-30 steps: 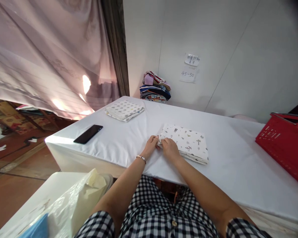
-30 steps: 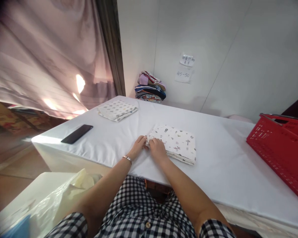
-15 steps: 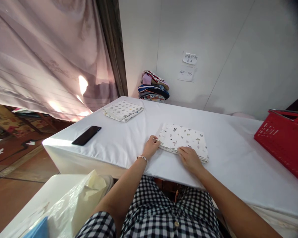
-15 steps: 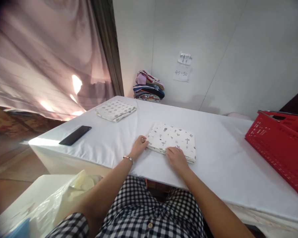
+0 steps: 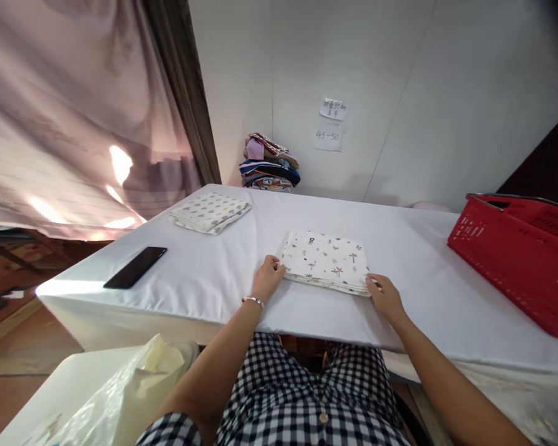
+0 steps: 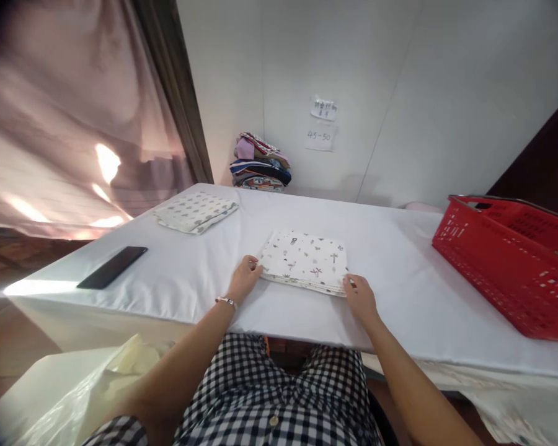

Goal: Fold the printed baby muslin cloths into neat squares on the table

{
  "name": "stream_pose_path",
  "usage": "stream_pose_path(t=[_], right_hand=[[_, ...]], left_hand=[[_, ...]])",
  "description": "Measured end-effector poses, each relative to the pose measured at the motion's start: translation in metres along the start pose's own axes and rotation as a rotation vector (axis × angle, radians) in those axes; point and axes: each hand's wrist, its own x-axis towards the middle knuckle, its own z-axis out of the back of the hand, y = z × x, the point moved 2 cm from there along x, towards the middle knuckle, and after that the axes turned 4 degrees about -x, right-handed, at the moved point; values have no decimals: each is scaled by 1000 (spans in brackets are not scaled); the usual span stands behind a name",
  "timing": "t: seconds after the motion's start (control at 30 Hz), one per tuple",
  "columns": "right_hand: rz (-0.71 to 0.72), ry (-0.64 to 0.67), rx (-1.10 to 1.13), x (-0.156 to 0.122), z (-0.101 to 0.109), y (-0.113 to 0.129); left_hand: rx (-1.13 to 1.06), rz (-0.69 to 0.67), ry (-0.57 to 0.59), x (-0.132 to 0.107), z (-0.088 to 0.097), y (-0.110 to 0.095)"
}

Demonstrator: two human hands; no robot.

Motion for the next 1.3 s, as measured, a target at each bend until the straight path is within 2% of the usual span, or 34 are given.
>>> stream_pose_path(t=[0.17, 0.23, 0.3, 0.4, 0.5, 0.63, 0.7, 0.8, 0.83, 0.9, 0.97, 1.07, 1.17, 1.3], right_hand=[[-299, 220, 115, 17, -1, -2], [-364, 283, 170, 20, -1, 1], [-371, 330, 239, 21, -1, 4], [-261, 249, 293, 27, 3, 3], [-182, 128, 156, 33, 9, -4], [-176, 191, -101, 32, 11, -11], [-60, 130, -215, 26, 14, -6], [254, -19, -309, 13, 18, 10], [362, -21, -323, 9, 18, 15], [517, 57, -345, 2, 14, 22], [570, 144, -370, -2, 10, 25], [554, 181, -406, -1, 8, 25], [554, 227, -434, 3, 10, 28], [547, 267, -452, 9, 11, 31]], left_hand=[[1, -11, -11, 2, -2, 2], [21, -10, -8, 2, -1, 2], [50, -10, -2, 2, -1, 1], [87, -40, 31, -1, -1, -4], [119, -98, 103, -5, -4, -9], [126, -83, 133, -7, -5, -13], [126, -70, 131, -7, -5, -12], [143, -79, 100, -6, -5, -9], [153, -104, 69, -5, -4, -9], [185, -221, -5, -6, -3, -9], [230, -414, -43, -8, -3, -12], [302, -672, 37, -11, -8, -16], [333, -749, 97, -13, -12, -18], [342, -764, 80, -15, -13, -22]])
